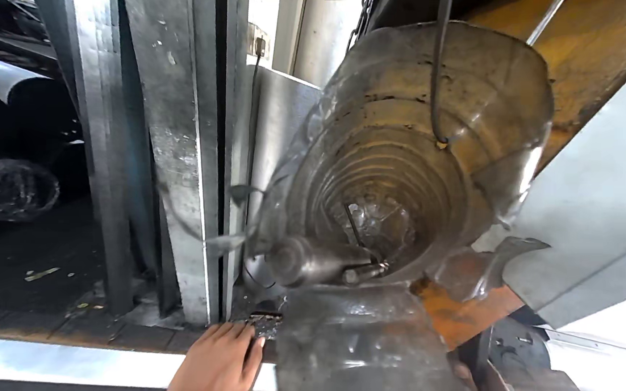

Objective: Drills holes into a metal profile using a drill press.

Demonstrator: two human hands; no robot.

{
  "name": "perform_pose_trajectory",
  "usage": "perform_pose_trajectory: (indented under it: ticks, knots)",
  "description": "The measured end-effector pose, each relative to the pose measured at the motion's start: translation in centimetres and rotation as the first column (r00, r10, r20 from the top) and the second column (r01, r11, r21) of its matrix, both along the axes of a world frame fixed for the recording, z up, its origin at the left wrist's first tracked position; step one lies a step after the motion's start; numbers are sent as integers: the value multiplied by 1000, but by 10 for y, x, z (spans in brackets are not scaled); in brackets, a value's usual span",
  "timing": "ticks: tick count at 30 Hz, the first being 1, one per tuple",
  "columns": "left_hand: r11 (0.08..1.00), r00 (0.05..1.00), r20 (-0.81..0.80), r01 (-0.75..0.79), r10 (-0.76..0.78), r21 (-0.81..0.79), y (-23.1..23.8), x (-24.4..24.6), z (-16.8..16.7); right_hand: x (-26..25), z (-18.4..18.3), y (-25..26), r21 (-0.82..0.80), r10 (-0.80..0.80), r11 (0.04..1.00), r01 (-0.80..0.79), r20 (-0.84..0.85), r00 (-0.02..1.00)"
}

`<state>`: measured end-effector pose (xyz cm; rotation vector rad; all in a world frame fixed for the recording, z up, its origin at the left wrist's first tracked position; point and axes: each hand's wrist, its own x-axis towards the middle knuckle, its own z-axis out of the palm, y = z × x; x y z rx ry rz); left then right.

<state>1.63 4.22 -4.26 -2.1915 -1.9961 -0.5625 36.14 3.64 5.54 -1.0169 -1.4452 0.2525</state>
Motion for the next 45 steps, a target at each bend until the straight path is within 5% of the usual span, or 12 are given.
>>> perform_pose_trajectory:
  ticks: [12,18,22,33,38,45]
  knots:
    - [999,1000,16,-10,9,41,2,1,-7,-3,0,0,0,-16,1000,16,-21,1000]
    - [979,980,167,-78,110,-190,8,0,12,-6,1,0,16,-42,999,42,-22,999]
    - [913,968,108,-171,225,-370,13,10,31,-8,2,0,21,-89,996,89,14,996]
    - [927,972,84,-179,218,-330,12,9,26,-13,7,0,-13,-119,993,119,-2,993]
    - [907,973,74,-174,217,-383,11,8,34,-12,-20,44,23,-259,966,258,117,959]
    - [917,965,86,-206,249,-342,6,10,32,-11,-26,71,-165,-46,985,39,-41,998]
